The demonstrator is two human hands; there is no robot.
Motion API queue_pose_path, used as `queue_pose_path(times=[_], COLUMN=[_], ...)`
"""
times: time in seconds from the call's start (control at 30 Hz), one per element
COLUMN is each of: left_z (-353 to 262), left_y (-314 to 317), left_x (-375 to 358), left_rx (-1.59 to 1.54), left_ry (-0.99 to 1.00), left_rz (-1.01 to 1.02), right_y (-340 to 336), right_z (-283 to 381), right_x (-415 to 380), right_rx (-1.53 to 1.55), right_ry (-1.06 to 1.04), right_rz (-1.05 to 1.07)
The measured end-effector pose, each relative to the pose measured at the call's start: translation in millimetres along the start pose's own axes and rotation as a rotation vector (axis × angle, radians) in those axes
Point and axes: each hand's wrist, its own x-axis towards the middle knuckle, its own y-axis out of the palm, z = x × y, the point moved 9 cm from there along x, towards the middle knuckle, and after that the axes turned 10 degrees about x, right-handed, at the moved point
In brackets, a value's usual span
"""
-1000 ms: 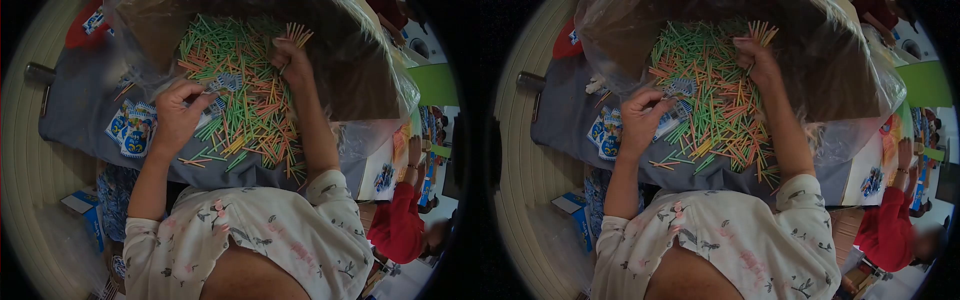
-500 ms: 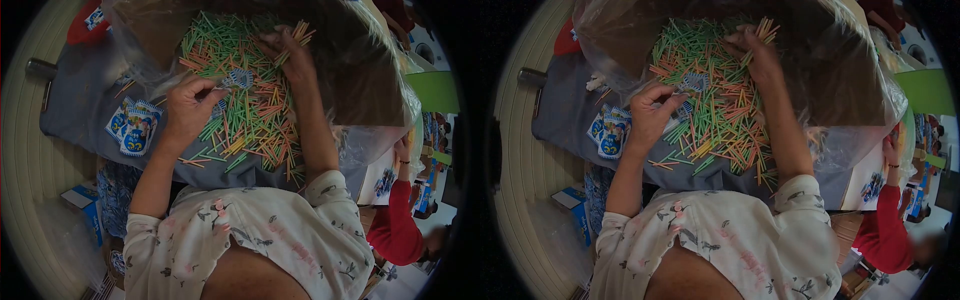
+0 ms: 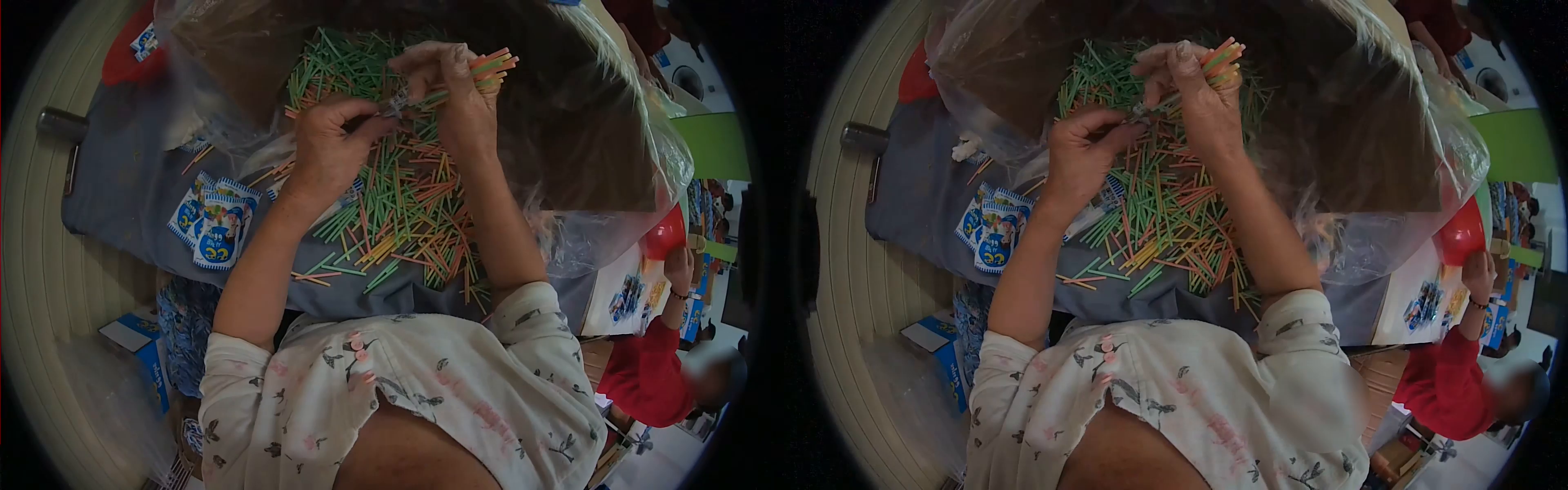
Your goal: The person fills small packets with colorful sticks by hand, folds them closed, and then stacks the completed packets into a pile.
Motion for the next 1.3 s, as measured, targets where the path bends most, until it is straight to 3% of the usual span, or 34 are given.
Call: queue_pose_path(times=[0.1, 0.17, 0.3, 0.37, 0.4, 0.5, 0.57, 0.77, 1.0, 1.07, 1.17, 1.3], left_z=[0.3, 1.1, 3.2, 6.7, 7.2, 5.7, 0.8, -9.3, -24.8, -22.4, 8.6, 7.4], left_y=[-1.4, 1.5, 3.0, 2.3, 2.7, 4.9, 5.3, 5.7, 10.4, 11.8, 20.9, 32.6], left_x=[2.0, 3.2, 3.4, 3.7, 4.2, 5.9, 6.2, 6.5, 12.6, 17.9, 25.1, 31.6], left_rx=[0.05, -0.009, 0.003, 0.03, 0.03, 0.024, 0.031, 0.12, 0.199, 0.058, -0.169, -0.185], left_ry=[0.005, 0.017, -0.012, -0.029, -0.031, -0.025, 0.004, 0.095, 0.225, 0.137, 0.027, 0.017], left_rz=[-0.015, 0.008, 0.035, 0.022, 0.023, 0.029, 0.016, -0.003, 0.015, 0.031, -0.022, 0.007], right_y=[-8.3, -22.5, -46.0, -41.2, -38.6, -29.1, -34.6, -22.9, -15.5, -14.3, -22.4, -24.3], right_z=[-18.3, -36.3, -45.1, -34.6, -33.4, -25.4, -21.6, -21.1, -3.1, 0.3, -2.7, 4.2], right_x=[-3.1, -3.2, 2.5, 7.2, 7.6, 8.5, 8.3, 3.7, 11.2, 13.6, 11.7, 12.8], right_rx=[0.04, 0.268, 0.495, 0.787, 0.787, 0.699, 0.312, 0.052, 0.01, -0.175, -0.122, -0.243], right_ry=[0.149, 0.251, 0.287, 0.216, 0.217, 0.154, 0.1, 0.061, 0.044, 0.077, 0.138, 0.084], right_rz=[-0.003, -0.053, -0.096, -0.011, -0.012, -0.038, -0.135, -0.121, -0.04, -0.036, -0.106, -0.12])
